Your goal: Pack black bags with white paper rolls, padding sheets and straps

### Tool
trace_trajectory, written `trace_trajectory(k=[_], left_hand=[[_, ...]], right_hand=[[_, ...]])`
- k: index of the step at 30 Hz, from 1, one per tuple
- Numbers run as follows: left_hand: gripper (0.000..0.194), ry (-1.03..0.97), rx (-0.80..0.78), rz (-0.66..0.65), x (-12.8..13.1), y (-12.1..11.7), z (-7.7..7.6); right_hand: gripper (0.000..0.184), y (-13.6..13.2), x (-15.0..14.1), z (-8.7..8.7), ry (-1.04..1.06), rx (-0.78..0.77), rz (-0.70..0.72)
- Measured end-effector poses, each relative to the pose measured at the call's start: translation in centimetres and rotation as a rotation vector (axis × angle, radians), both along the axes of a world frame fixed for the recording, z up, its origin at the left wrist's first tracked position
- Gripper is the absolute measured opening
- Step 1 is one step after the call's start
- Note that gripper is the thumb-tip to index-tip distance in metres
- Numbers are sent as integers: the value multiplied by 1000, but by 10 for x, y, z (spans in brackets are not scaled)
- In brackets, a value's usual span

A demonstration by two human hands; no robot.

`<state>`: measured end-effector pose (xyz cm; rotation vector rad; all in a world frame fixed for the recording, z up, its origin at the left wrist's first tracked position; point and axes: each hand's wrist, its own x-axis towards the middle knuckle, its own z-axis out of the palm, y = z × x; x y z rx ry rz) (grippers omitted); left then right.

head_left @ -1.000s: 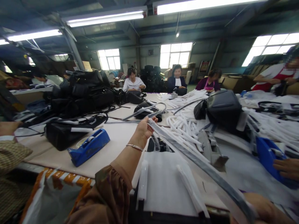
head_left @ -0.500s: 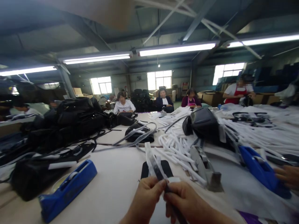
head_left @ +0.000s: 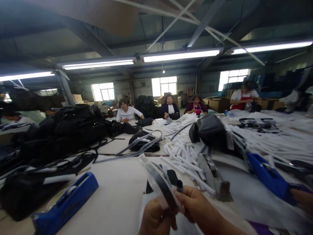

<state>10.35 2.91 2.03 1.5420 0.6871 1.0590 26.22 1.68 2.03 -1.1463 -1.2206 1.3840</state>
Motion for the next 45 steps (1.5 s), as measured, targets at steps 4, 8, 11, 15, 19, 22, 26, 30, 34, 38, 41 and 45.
trace_trajectory(k=[4,8,11,15,19,22,26,30,34,38,41,45], left_hand=[[35,49,-68,53,-8,7,4],[29,44,-164,10,-7,10,5],[31,69,-265,14,-3,10,7],[35,106,-413,12,0,11,8],[35,109,-575,-122,-3,15,2],[31,120,-593,-144,-6,17,-5],[18,215,-239,115,-7,17,-10],[18,274,270,346,-5,10,-15],[17,293,558,319,-3,0,-25],[17,291,525,285,-7,-4,-26],[26,197,97,122,-15,0,-19],[46,-167,-650,-72,-15,5,-15]], right_hand=[[34,-4,3,10,-372,334,-1],[20,-1,9,2,-703,470,67],[17,1,12,-3,-912,578,51],[18,2,15,-7,-1075,812,14],[21,4,15,-14,-1092,983,-23],[24,7,18,-18,-995,956,9],[18,10,25,-11,-812,695,-97],[26,4,24,2,-376,231,-6],[37,1,12,3,74,-132,85],[39,1,4,3,209,-173,42],[32,-1,2,3,4,16,28],[27,-5,-1,-7,-485,497,22]])
